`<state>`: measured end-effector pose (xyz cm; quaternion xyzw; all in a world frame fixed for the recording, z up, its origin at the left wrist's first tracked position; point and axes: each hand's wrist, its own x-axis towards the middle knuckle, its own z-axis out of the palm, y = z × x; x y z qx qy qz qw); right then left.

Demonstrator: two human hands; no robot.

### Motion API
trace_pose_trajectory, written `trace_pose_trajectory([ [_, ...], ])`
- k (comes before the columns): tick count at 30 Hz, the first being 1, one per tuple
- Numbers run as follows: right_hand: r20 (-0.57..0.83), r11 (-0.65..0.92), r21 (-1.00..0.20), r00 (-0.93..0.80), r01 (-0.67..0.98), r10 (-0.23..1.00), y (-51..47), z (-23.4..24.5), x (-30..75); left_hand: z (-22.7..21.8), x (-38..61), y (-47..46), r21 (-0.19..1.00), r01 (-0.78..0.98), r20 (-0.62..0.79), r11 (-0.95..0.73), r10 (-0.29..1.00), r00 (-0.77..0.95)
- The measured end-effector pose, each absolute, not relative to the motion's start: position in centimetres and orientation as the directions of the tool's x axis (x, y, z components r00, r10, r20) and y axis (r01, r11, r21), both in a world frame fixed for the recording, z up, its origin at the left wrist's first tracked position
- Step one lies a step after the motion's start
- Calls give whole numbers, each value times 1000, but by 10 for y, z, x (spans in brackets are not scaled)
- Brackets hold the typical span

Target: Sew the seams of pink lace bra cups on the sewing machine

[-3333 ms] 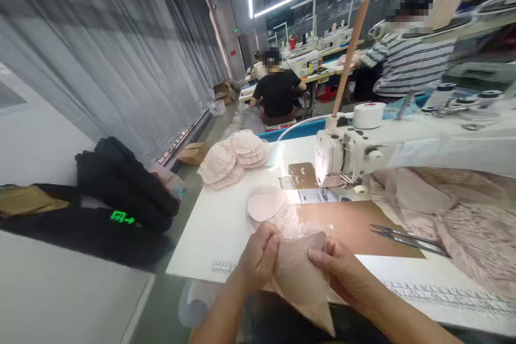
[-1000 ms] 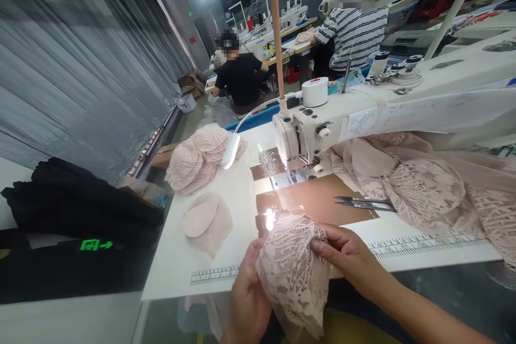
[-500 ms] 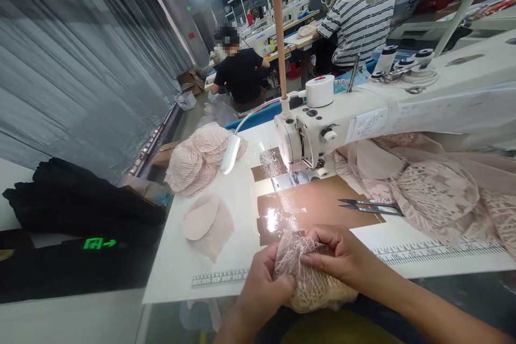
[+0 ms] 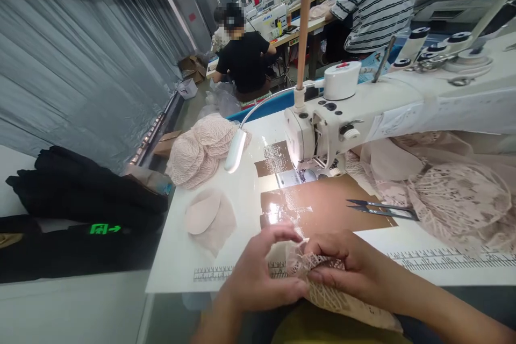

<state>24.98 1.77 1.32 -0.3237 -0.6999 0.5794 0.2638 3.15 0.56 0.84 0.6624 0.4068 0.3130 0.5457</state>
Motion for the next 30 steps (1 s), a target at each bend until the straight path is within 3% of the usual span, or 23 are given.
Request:
trace_pose_trajectory([
  [4, 63, 214, -961, -612, 176, 789, 21, 9, 251, 5, 43, 11, 978, 206, -140, 33, 834, 534],
  [14, 129, 252, -917, -369, 309, 920, 32, 10, 245, 7, 47, 21, 983, 65, -178, 169, 830, 528],
  [19, 106, 238, -897, -343, 371, 933, 34, 9, 244, 3, 50, 26, 981, 42, -183, 187, 850, 495],
  [24, -1, 129, -910, -312, 394, 950, 38, 10, 246, 0, 52, 29, 991, 36, -127, 125, 865, 486],
  [27, -47, 107, -926, -392, 361, 919, 41, 11, 248, 0, 52, 29, 993, 35, -113, 110, 863, 493],
  [30, -47, 112, -939, -443, 326, 895, 42, 13, 250, 1, 50, 29, 980, -23, -157, 200, 833, 531],
])
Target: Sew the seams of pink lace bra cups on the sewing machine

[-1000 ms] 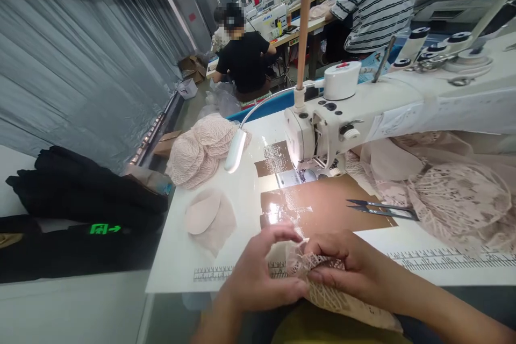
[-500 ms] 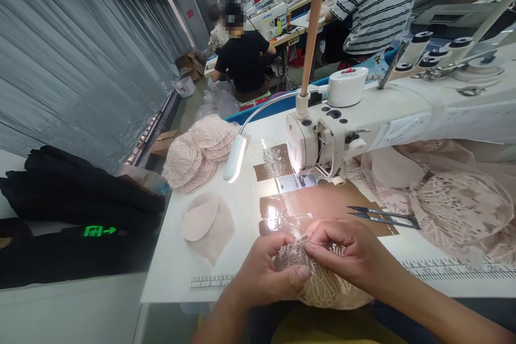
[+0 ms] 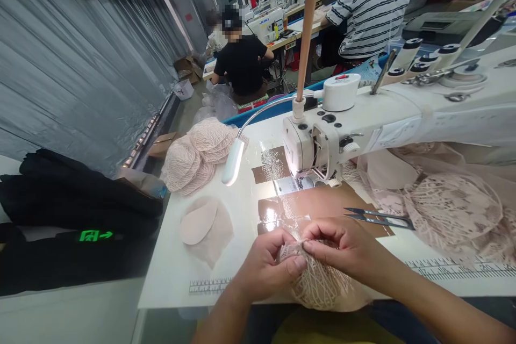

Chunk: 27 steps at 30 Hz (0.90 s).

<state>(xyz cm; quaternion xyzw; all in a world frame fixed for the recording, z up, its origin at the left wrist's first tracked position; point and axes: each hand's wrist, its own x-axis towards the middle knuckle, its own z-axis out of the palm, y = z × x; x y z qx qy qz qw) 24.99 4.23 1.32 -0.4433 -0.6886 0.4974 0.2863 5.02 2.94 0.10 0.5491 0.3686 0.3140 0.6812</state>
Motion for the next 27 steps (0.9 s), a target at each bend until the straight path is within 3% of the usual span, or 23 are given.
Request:
trace_pose_trajectory([
  [5, -44, 96, -953, -445, 288, 894, 38, 16, 250, 2, 48, 32, 939, -96, -210, 329, 773, 599],
  [13, -55, 42, -984, -515, 174, 856, 36, 15, 255, 5, 53, 31, 985, -19, -138, 174, 839, 526],
  [18, -33, 80, -975, -492, 207, 870, 37, 15, 255, 10, 57, 29, 996, 81, -82, 48, 871, 485],
  [23, -38, 38, -990, -518, 135, 855, 36, 15, 257, 12, 57, 29, 995, -16, -71, 97, 820, 567],
  [27, -38, -5, -998, -524, 63, 851, 38, 11, 259, 7, 58, 28, 993, -25, -84, 115, 843, 531],
])
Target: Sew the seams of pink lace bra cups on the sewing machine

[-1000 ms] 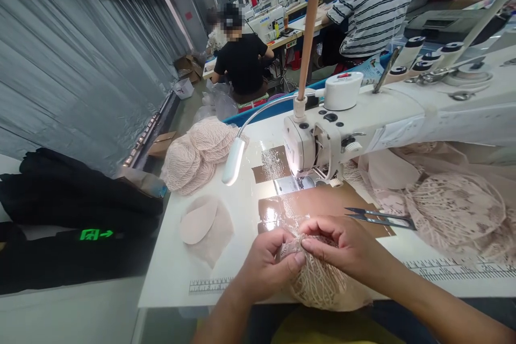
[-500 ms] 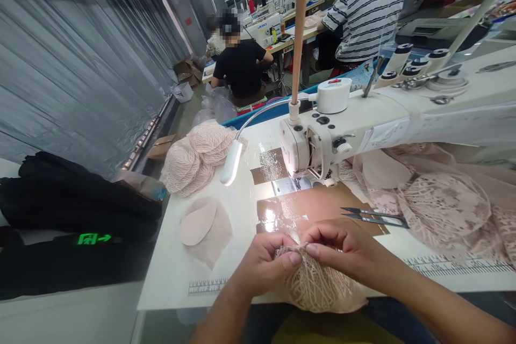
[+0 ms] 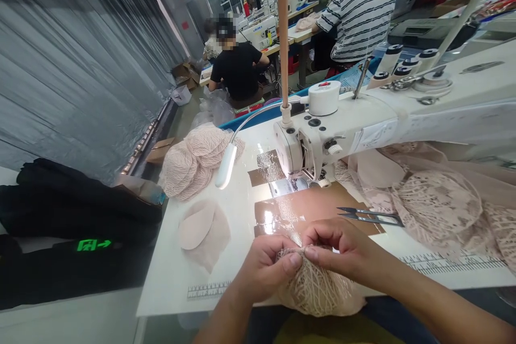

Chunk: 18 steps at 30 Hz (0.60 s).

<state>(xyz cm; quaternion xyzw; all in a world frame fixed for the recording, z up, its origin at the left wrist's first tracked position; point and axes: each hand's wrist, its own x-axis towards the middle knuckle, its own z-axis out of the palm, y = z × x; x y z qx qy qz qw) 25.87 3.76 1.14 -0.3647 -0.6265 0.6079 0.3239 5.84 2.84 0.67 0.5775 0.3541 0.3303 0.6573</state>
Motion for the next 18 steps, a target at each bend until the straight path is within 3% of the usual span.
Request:
trace_pose_trajectory([
  [4, -69, -86, -996, -519, -9, 852, 43, 0, 256, -6, 71, 27, 981, -81, -125, 178, 887, 444],
  [7, -127, -178, -983, -525, -47, 842, 50, -11, 258, -12, 74, 29, 939, -168, -231, 301, 910, 344],
  [11, -181, -210, -977, -419, -24, 890, 55, -15, 278, 7, 43, 42, 934, -192, -295, 303, 953, 67],
  [13, -193, -193, -981, -305, 31, 933, 56, -13, 293, 25, 20, 52, 972, -85, -225, 217, 969, -101],
  [15, -182, -164, -981, -196, 105, 964, 56, -10, 304, 38, 6, 62, 985, 155, -31, 71, 968, -251],
  [17, -139, -113, -975, -128, 194, 982, 57, -7, 310, 39, 11, 74, 878, 466, 220, -110, 957, -189],
  [18, -110, -78, -965, -120, 249, 987, 59, -5, 311, 33, 21, 80, 764, 607, 323, -217, 944, -68],
])
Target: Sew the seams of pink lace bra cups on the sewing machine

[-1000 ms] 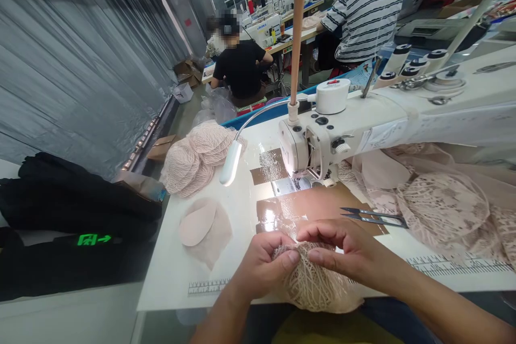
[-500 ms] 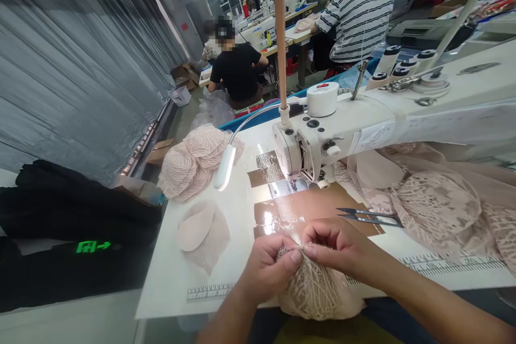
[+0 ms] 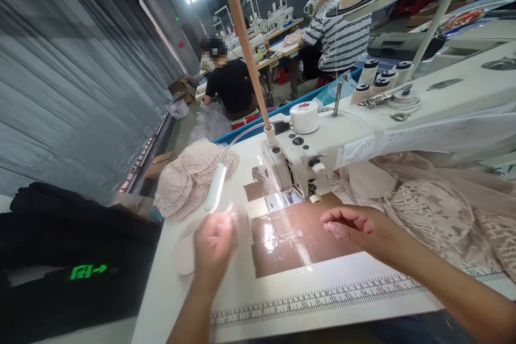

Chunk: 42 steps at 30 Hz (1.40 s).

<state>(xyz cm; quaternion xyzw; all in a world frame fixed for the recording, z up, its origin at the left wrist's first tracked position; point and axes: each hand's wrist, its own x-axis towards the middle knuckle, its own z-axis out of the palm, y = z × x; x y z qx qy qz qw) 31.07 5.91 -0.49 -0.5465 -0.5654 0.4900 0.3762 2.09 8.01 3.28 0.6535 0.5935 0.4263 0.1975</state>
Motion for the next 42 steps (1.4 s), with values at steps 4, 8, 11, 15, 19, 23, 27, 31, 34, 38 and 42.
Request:
trace_pose_trajectory([
  [4, -12, 109, -856, -230, 505, 973, 73, 3, 307, -16, 81, 103, 114, 855, 309, -507, 836, 454],
  [8, 66, 257, -724, -307, 639, 949, 85, 1, 299, -52, 121, 105, 37, 833, 216, -552, 818, 533],
  [11, 101, 349, -635, -374, 689, 922, 88, -11, 287, -53, 128, 95, 11, 827, 187, -562, 813, 551],
  [15, 92, 424, -453, -432, 784, 897, 88, -27, 271, -26, 120, 84, 96, 814, 154, -573, 817, 556],
  [19, 143, 462, -271, -439, 844, 887, 86, -32, 266, 12, 96, 89, 605, 580, -84, -545, 681, 728],
  [23, 254, 467, -181, -417, 866, 873, 87, -43, 266, 17, 83, 104, 798, 445, -44, -407, 696, 717],
  [27, 347, 461, -142, -392, 876, 852, 92, -60, 264, -18, 87, 116, 582, 509, 204, -634, 720, 663],
  [31, 349, 430, -131, -364, 893, 863, 95, -63, 262, -43, 90, 125, 383, 571, 267, -726, 679, 684],
  [34, 324, 405, -123, -349, 906, 879, 97, -58, 261, -47, 88, 131, 328, 579, 257, -746, 660, 705],
  [38, 284, 371, -128, -324, 920, 902, 98, -54, 260, -47, 87, 139, 304, 585, 268, -752, 657, 705],
  [42, 260, 370, -134, -327, 919, 908, 99, -47, 260, -45, 86, 142, 284, 583, 267, -761, 647, 714],
])
